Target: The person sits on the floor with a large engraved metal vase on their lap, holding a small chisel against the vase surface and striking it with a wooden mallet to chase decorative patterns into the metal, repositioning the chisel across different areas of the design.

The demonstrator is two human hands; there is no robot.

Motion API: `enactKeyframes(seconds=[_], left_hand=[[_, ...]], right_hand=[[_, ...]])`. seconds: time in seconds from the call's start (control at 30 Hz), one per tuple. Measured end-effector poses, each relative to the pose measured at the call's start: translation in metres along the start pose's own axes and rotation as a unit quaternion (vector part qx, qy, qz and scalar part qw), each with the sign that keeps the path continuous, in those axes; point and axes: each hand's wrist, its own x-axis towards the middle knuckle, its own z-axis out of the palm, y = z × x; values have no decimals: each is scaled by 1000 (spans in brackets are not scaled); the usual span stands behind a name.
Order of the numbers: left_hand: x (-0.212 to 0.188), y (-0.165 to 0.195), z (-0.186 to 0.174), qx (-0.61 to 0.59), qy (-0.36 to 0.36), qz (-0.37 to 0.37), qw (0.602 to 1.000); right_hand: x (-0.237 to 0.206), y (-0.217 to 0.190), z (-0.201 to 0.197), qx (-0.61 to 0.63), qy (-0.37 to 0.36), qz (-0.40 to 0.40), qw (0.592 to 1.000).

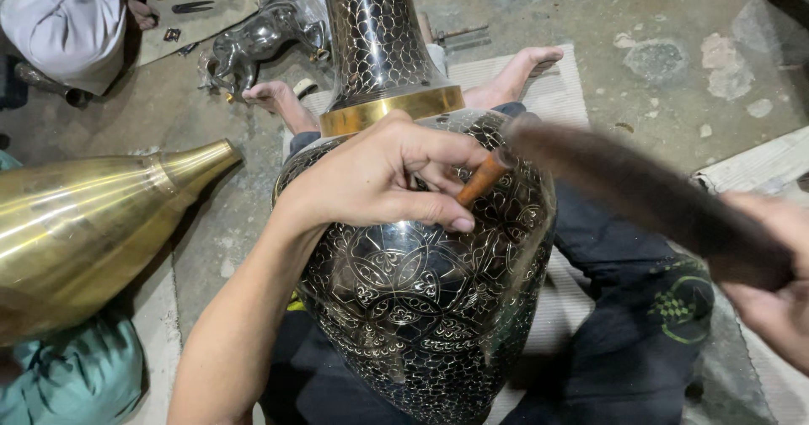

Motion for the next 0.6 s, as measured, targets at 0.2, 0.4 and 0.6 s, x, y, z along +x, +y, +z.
enactKeyframes(seconds=[0.2,0.4,0.6], left_hand=[[2,1,1,-18,-6,-26,999],[2,3,-2,14,-9,-41,999],[4,5,-1,-23,-12,1,1000]], right_hand=[[-8,32,4,9,-28,-18,999],[-5,48,0,125,-28,89,988],[5,34,-9,-8,-72,-25,997]])
